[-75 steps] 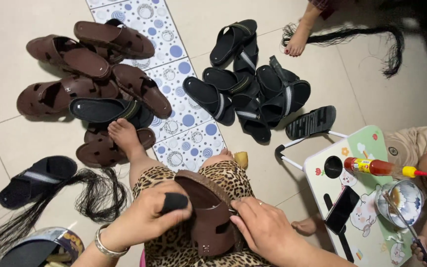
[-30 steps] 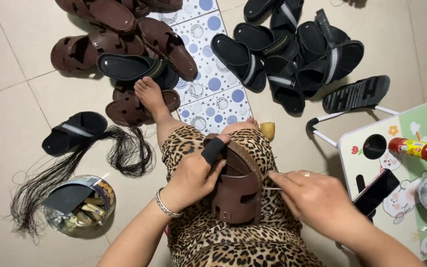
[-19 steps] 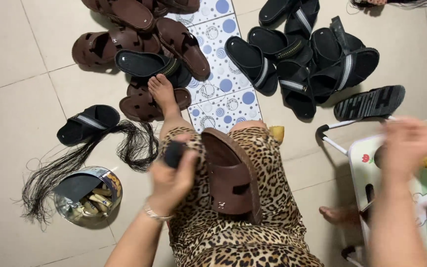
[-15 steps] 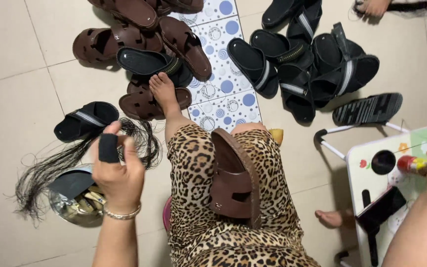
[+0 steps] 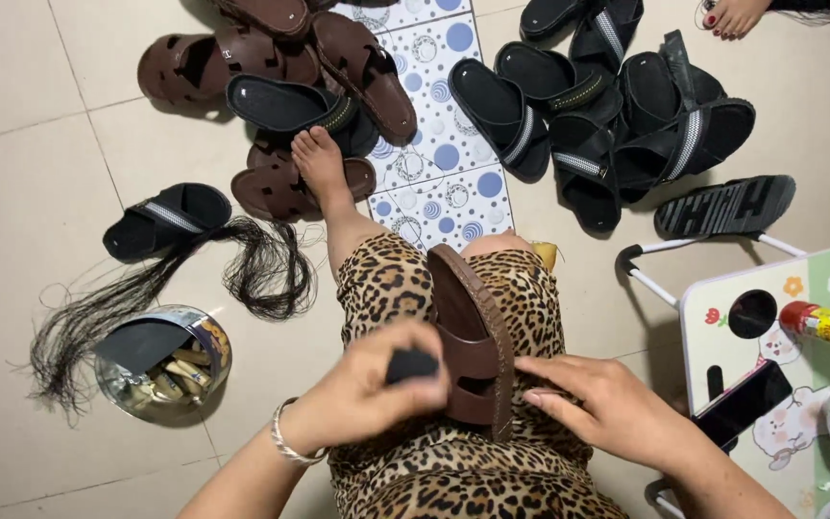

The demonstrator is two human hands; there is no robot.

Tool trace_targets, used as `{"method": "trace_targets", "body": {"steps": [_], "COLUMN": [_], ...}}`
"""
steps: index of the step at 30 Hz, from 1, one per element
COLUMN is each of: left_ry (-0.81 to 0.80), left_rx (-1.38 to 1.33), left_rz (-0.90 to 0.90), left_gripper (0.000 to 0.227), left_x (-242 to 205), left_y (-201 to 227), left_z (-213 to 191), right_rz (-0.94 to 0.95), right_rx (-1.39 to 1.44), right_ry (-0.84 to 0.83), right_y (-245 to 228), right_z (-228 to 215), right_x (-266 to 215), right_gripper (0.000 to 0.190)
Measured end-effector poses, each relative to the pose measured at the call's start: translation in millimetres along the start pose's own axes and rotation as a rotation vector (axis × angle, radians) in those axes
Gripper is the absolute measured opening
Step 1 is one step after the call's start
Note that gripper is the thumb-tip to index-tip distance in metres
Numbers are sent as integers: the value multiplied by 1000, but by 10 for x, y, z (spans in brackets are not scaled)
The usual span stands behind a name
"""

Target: Repairing a brown sandal by stitching the strap to the sole using a needle and thread

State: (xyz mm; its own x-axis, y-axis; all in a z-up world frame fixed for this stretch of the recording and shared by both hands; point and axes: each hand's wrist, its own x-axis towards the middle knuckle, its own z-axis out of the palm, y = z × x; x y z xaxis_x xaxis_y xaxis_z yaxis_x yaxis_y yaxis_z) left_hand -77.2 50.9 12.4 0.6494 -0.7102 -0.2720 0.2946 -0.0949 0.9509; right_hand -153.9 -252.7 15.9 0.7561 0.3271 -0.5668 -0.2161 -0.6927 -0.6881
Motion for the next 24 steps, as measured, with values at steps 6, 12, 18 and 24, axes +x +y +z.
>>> {"method": "trace_targets", "body": {"steps": [6,12,18,24], "left_ry": [313,-7,-45,116], "left_rx": [-333,-37,-30,-702], "left_rz": [-191,-684,-306,312], "left_gripper": [35,29,22,18], "left_x": [-24,-154,-173,336], "left_y": [-238,-138,-268,79], "left_z": [-58,-90,-122,1], "right_rz": [-12,-14,-29,-176], "right_rx": [22,-25,-61,136], "right_ry": [49,62,72,157], "right_y": [-38,-49,-44,-150], "right_z": [-28,-7,4,36], "right_x": [-5,36,-3,-50], "right_gripper": [38,40,38,13]}}
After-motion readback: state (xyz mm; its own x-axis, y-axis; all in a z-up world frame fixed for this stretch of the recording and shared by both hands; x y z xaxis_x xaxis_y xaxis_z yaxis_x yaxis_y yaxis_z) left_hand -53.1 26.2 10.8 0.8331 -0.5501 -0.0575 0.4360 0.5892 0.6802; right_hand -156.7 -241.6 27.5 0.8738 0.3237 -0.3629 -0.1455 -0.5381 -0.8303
